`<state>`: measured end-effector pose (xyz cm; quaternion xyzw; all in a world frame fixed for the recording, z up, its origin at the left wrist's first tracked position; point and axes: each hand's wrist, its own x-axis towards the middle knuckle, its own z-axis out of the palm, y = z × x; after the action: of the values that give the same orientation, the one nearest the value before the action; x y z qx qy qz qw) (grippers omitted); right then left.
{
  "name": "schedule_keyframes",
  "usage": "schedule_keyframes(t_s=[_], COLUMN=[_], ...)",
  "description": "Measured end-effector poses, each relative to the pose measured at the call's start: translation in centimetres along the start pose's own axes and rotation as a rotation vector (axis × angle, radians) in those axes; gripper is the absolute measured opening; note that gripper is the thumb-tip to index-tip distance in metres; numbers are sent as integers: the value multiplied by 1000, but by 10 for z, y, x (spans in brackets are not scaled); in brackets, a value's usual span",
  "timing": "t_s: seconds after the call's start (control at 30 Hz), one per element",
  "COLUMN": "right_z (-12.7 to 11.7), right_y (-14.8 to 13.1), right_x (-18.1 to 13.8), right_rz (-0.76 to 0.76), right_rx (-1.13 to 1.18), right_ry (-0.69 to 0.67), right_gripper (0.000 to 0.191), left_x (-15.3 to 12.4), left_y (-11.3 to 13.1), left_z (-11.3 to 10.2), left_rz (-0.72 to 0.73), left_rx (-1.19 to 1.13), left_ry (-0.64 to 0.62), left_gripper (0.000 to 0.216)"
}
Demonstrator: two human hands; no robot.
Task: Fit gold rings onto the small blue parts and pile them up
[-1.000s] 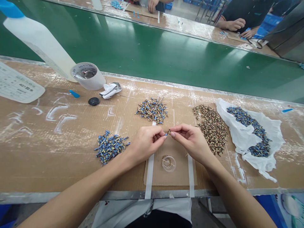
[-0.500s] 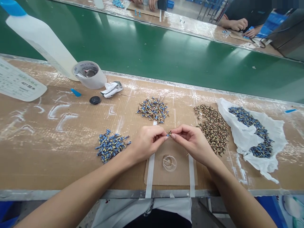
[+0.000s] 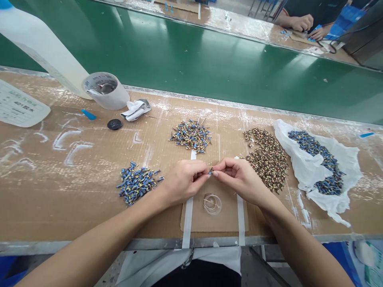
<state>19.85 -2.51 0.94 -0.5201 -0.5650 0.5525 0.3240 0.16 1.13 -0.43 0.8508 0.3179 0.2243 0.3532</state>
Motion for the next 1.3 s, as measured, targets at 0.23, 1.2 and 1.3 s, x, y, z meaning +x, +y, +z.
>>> schedule_keyframes(t_s=[0.23, 1.2, 1.3], right_z=[2, 12, 12], right_y=[2, 11, 10], right_x=[4, 9, 8], right_rz=[33, -55, -24], right_rx=[152, 184, 206], right_ry=[-27, 145, 145], right_gripper=[18, 20, 23], left_x=[-1, 2, 2], left_y=[1, -2, -2], left_z=[-3, -12, -8], left_rz=[-64, -26, 1], left_rx=[-62, -4, 21], left_ry=[10, -44, -12], left_gripper=[20, 27, 26])
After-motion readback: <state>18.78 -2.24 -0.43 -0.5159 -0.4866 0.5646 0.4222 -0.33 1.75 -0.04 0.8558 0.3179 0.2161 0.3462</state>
